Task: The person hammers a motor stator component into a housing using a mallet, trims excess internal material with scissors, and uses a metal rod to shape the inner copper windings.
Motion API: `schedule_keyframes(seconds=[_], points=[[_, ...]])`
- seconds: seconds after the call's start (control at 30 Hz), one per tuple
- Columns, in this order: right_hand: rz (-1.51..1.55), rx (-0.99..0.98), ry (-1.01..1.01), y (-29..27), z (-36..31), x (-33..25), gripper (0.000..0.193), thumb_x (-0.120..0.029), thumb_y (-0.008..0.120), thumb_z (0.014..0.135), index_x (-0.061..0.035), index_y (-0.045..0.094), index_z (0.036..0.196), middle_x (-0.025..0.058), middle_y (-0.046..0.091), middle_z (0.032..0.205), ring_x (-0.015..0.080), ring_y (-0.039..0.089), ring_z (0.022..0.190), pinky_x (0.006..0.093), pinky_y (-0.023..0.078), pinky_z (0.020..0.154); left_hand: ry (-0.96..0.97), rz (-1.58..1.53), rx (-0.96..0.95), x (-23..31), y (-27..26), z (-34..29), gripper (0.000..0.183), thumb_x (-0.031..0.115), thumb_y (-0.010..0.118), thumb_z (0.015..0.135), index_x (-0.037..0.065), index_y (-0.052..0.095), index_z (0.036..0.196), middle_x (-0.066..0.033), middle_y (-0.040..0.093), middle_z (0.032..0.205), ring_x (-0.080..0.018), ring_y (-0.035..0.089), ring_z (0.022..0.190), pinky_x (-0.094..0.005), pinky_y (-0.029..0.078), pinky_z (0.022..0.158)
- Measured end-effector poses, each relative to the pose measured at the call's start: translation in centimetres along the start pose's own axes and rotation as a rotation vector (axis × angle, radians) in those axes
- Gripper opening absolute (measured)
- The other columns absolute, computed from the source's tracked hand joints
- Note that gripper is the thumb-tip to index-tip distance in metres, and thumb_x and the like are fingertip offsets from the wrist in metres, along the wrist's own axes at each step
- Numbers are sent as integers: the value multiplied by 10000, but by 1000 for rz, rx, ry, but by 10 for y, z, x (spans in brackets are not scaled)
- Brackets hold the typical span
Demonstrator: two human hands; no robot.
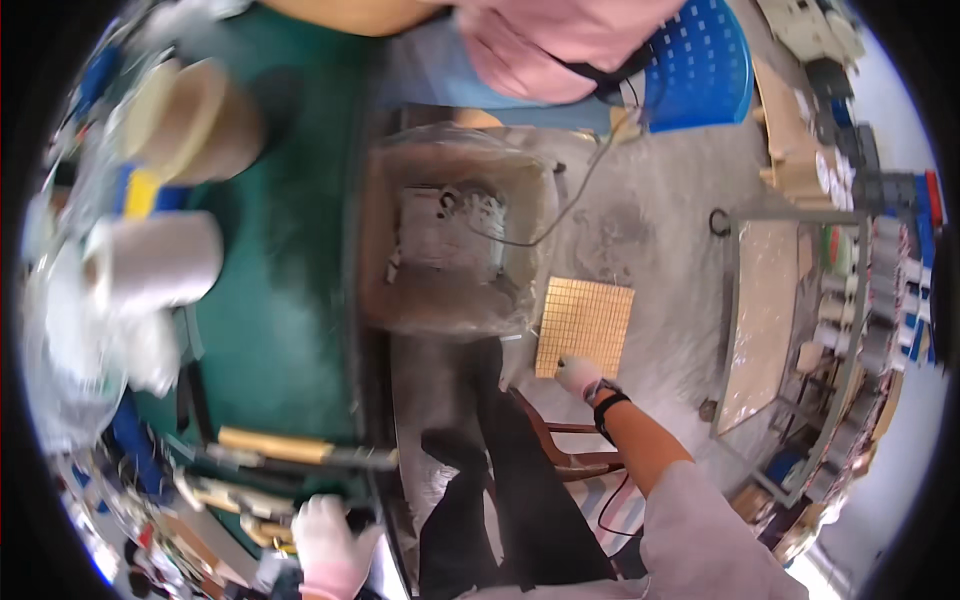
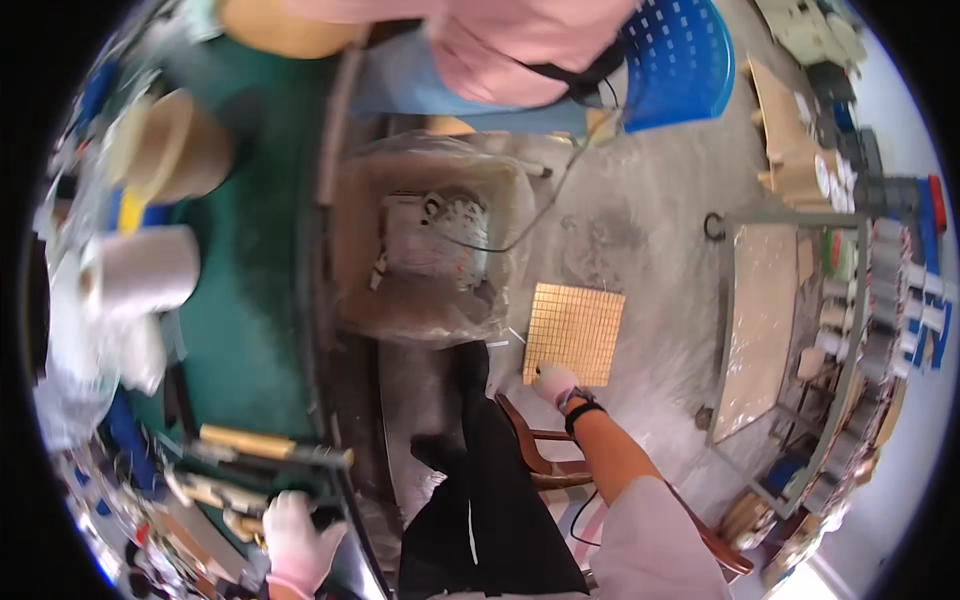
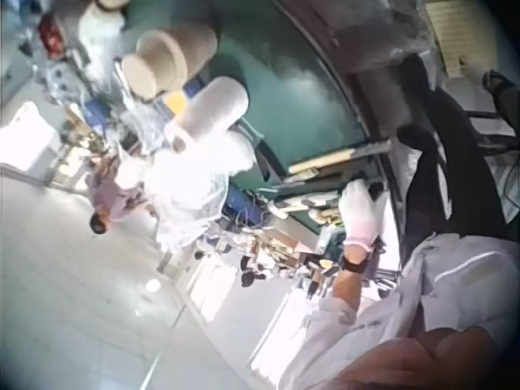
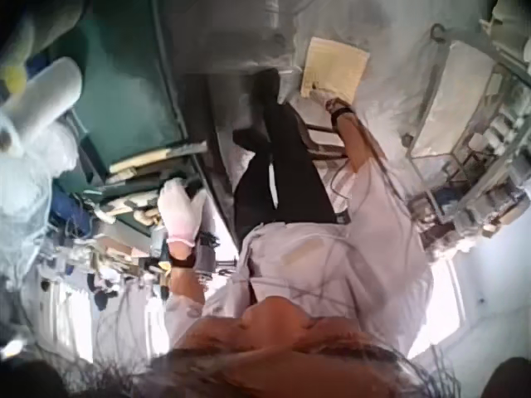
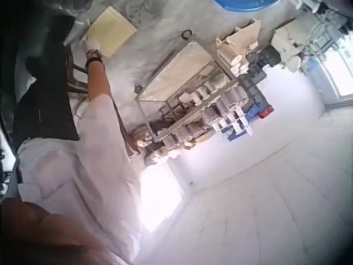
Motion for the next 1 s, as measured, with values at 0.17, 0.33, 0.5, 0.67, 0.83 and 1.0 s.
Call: schedule_keyframes(seconds=[0.17,0.33,0.5,0.67,0.83,1.0], points=[[119,59,113,11,127,10,290,-175,626,937,-71,726,1189,206,755,1214,406,726,1141,513,578,968,-110,325,-170,30,-6,21,577,476,862,830,-12,593,982,-245,644,963,-476,627,954,-563,502,874],[4,160,97,18,233,61,290,-49,614,896,-65,689,1176,200,749,1109,408,731,1088,520,588,919,-409,371,-560,34,5,35,807,550,740,952,-137,593,1348,-393,598,1386,-544,517,1370,-579,387,1196],[-75,255,-36,21,309,77,495,36,594,906,-88,594,1385,165,668,1339,373,714,1150,529,585,930,-442,475,-645,48,9,66,801,549,737,955,-133,595,1350,-390,601,1388,-542,522,1369,-581,386,1198],[-239,139,-81,42,350,78,369,-129,620,994,-108,619,1363,144,661,1301,350,712,1166,477,600,934,-479,530,-699,49,10,75,796,548,734,959,-130,597,1353,-387,604,1389,-540,526,1369,-582,384,1200],[-540,172,-72,48,314,97,206,-165,630,996,-133,834,984,95,756,1063,276,772,1031,418,609,850,-461,546,-718,44,12,64,791,547,731,962,-126,599,1355,-383,606,1391,-538,530,1369,-584,382,1202],[-411,-13,-31,4,180,134,174,-110,664,919,-73,827,965,176,794,1034,328,786,1012,458,624,840,-423,585,-701,32,11,36,785,546,728,966,-123,601,1357,-380,609,1392,-536,535,1369,-586,381,1205]])
Point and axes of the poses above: each hand's wrist, its own z-axis towards the middle knuckle, its own y-axis out of the palm, x = y × z, the point moved 3 cm from there along z, towards the middle knuckle
